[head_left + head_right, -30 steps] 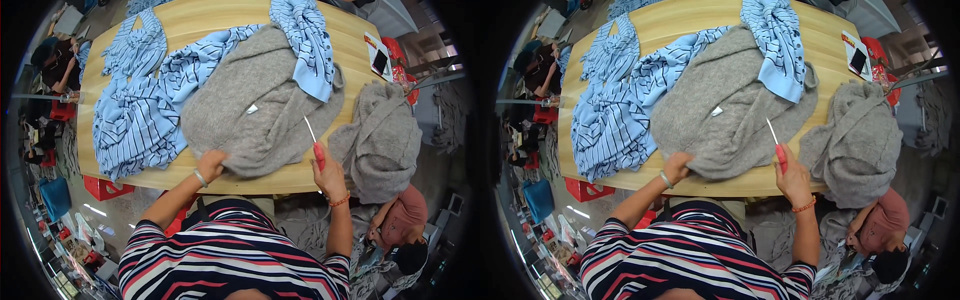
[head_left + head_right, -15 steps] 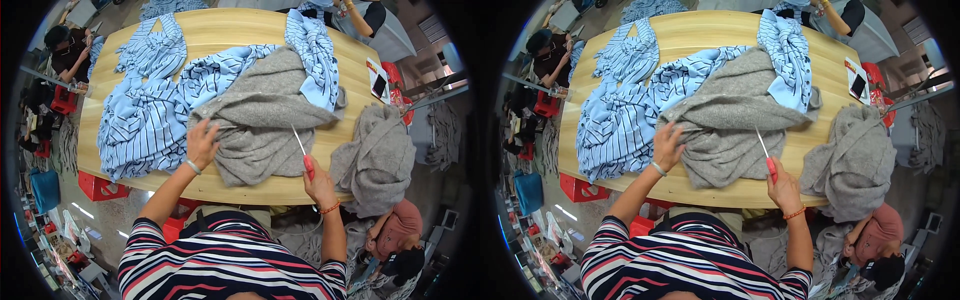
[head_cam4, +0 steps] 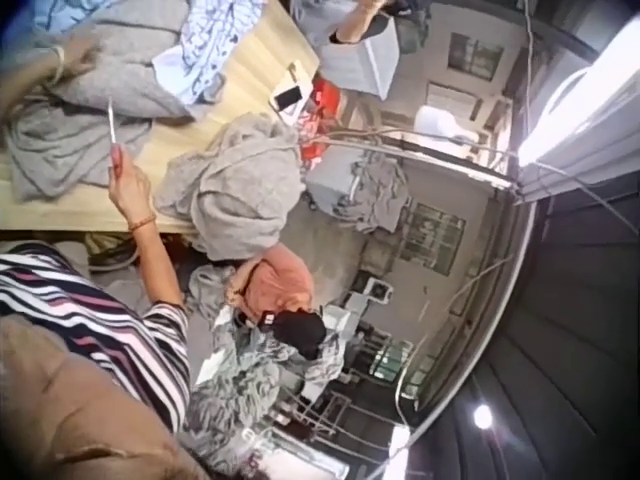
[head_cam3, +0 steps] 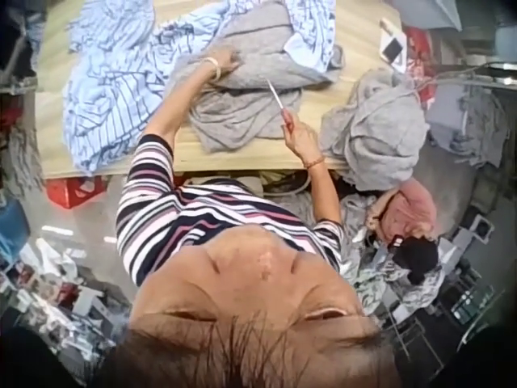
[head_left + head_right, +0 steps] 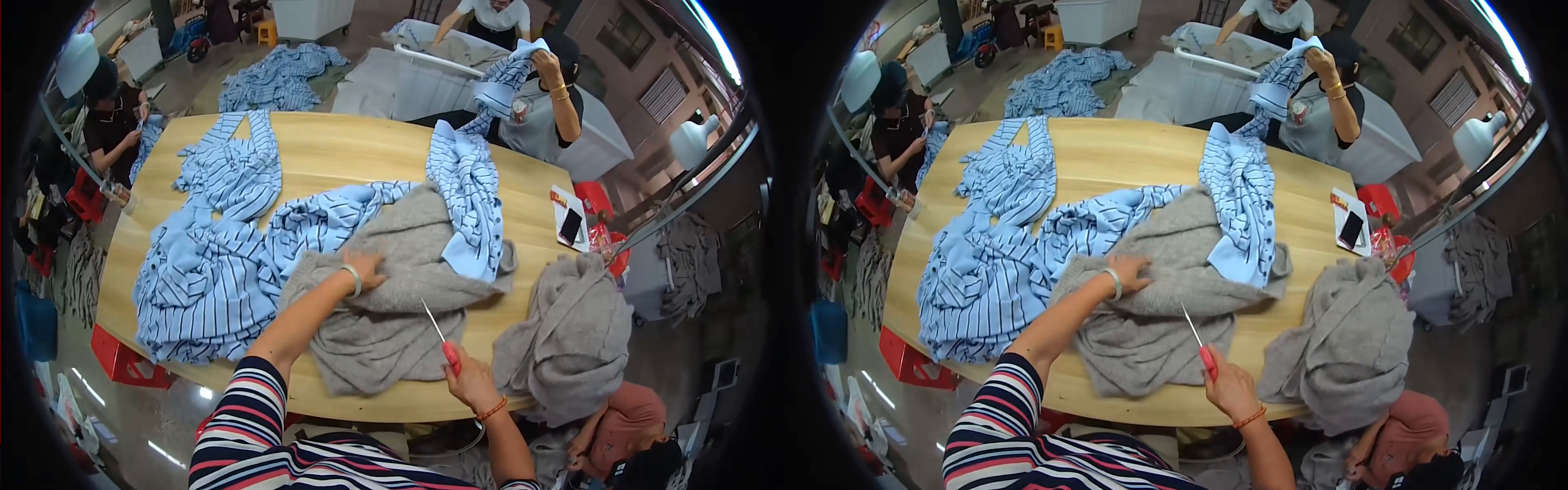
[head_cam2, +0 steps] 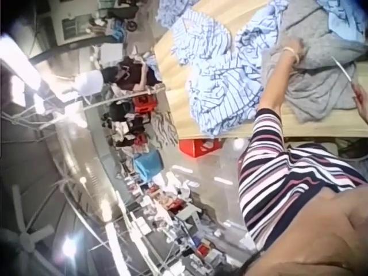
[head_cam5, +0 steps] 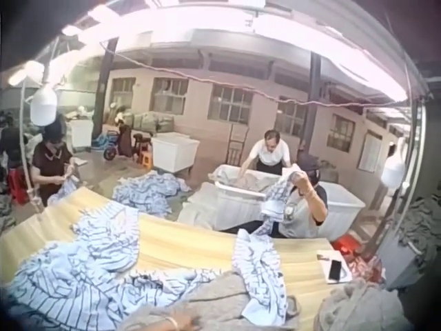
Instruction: Trimming loose threads from sweaters using a pair of scissors.
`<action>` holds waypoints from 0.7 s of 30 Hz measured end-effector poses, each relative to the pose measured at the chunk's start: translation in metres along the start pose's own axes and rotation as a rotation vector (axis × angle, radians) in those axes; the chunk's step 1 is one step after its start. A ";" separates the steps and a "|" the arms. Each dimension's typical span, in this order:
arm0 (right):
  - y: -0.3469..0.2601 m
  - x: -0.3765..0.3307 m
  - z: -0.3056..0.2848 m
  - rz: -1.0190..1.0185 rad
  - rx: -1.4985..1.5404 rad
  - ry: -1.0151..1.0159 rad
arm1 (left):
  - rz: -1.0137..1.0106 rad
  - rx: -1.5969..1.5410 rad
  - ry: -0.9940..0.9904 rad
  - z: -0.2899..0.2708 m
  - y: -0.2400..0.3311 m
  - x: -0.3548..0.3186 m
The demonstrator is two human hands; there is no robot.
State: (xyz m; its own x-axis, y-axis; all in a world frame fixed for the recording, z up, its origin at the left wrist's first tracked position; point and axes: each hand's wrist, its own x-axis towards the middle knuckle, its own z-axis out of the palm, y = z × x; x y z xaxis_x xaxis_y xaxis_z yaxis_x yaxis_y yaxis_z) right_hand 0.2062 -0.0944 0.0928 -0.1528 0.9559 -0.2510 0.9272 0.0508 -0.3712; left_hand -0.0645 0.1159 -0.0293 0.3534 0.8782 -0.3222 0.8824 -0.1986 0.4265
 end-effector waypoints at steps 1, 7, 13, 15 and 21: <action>0.002 -0.002 -0.002 0.009 0.024 -0.007 | -0.010 -0.032 -0.061 0.002 -0.001 -0.002; 0.009 0.000 -0.016 0.082 0.077 -0.055 | 0.397 0.280 0.165 -0.019 0.015 -0.077; 0.002 0.010 -0.025 0.017 0.065 -0.036 | 0.472 0.548 0.036 0.006 0.035 -0.149; -0.003 0.011 -0.025 0.031 0.061 -0.058 | 0.488 0.583 -0.086 0.000 0.046 -0.140; -0.017 0.005 -0.013 -0.005 0.051 -0.114 | 0.697 0.342 0.459 0.016 0.037 -0.095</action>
State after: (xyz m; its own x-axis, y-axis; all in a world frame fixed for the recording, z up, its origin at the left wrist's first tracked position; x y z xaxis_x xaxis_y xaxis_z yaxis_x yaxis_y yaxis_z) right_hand 0.1943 -0.0866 0.1096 -0.1984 0.9164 -0.3477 0.9080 0.0383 -0.4172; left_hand -0.0603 0.0186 0.0039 0.7490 0.5826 0.3155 0.5842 -0.8054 0.1005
